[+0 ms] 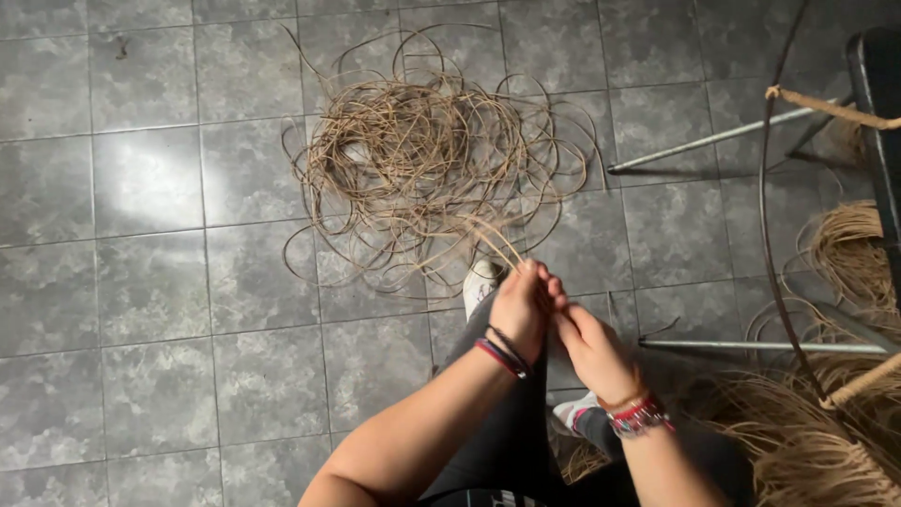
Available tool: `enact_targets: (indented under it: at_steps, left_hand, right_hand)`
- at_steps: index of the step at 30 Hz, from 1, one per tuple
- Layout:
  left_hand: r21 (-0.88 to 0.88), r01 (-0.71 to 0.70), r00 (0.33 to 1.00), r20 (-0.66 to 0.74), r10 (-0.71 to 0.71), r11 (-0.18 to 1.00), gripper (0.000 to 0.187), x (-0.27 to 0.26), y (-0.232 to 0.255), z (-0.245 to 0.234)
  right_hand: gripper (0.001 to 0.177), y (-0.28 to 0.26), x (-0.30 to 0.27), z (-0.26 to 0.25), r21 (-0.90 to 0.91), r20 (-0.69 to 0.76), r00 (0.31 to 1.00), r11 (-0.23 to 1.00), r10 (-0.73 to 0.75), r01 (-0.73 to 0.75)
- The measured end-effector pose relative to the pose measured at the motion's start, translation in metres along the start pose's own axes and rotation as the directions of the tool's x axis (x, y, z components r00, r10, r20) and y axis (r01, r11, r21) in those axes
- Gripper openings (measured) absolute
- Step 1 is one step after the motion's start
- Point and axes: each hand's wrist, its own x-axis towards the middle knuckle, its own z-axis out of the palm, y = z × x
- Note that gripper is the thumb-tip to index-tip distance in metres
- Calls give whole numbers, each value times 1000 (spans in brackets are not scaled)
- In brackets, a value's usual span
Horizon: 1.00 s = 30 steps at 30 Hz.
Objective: Weaving natural fibers onto a circular frame to create a piece of furniture or decor
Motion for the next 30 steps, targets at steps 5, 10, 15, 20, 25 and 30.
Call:
enact_targets:
  at_steps: [5,10,15,20,25,30]
  left_hand:
    - [-24,-52,993,106,54,998,28,23,62,-6]
    - [130,-275,942,234,240,953,36,-19,27,17]
    - [279,-28,966,254,-46,960,40,-59,22,38]
    - [337,-146,989,35,143,930,28,-36,38,24]
    - [645,-16,911,325,-256,764,36,-89,-44,-16]
    - [961,-261,723,257,-642,91,42,-100,-72,-38]
  right_hand:
    - [28,13,-28,-7,66,16,999,997,-47,46]
    - [26,22,-38,2,517,122,991,849,58,-113]
    - [31,8,-46,-6,450,-80,996,890,-44,76]
    - [34,43,-73,-19,569,-137,982,822,132,-31]
    - [29,26,-65,-34,783,-181,964,621,195,22]
    - [36,3,-64,-64,865,-195,980,478,36,155]
